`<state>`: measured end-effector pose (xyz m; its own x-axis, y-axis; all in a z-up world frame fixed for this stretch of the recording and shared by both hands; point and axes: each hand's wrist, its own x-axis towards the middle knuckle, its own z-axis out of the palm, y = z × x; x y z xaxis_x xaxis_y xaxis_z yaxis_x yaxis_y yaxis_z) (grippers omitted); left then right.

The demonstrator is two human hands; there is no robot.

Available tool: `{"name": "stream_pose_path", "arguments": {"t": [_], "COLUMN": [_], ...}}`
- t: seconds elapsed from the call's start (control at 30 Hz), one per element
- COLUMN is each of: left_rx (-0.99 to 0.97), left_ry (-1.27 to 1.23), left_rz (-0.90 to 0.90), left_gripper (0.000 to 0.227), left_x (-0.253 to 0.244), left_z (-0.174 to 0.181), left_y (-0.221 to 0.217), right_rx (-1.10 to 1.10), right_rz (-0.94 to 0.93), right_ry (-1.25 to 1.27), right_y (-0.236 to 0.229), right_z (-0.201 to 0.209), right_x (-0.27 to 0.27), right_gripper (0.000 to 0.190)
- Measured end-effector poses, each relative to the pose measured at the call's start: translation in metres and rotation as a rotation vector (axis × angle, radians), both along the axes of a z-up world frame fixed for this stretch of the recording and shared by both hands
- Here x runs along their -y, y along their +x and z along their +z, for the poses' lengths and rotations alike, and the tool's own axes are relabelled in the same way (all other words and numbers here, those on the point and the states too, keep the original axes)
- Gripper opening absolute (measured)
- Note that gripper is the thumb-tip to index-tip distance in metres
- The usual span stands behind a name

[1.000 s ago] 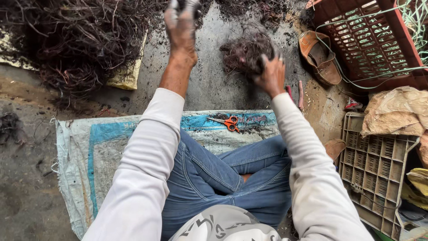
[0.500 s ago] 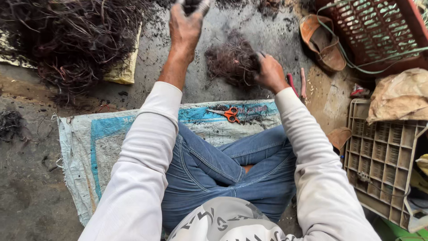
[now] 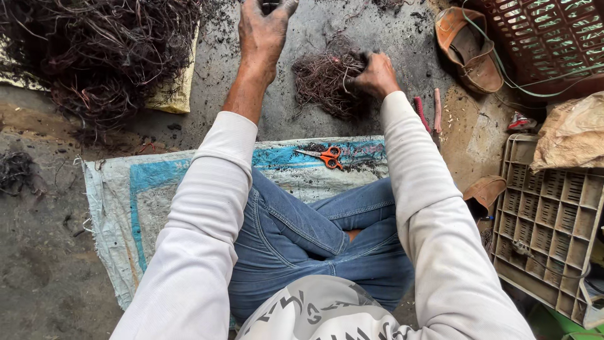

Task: The person sits on a mat and sorts through a large pile of tangled dark wire, picking up clumps, shaking them, and using scissors to cut sections. The person moves the processed wire to a separate pile on the floor.

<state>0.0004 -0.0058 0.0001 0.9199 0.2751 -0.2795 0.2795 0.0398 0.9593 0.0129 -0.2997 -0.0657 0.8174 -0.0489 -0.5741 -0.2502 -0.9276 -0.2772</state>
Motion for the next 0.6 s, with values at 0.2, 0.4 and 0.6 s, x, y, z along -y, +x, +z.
{"name": "stream_pose_path", "arguments": {"t": [0.2,0.4,0.6], "left_rx": [-0.050,-0.038,-0.065], "left_ry": [0.158,0.364,-0.045], "left_rz": [-0.184,-0.455,-0.496], "left_gripper": [0.072,0.118,0.109], "left_x": [0.007,0.004,-0.005], "left_z": [0.007,0.018,0.018], "left_y": [0.001,-0.007,-0.003], "right_rx": [0.361,0.387,0.371], "right_rz": [0.250,0.124,-0.245], "right_ry": [0.377,0.459,1.028], "right_y": [-0.024,-0.059,-0.067], "right_z": [0.025,0.089,0.160], "right_x": [0.005,0.000,-0.013], "right_gripper": [0.070,0.047,0.059]}}
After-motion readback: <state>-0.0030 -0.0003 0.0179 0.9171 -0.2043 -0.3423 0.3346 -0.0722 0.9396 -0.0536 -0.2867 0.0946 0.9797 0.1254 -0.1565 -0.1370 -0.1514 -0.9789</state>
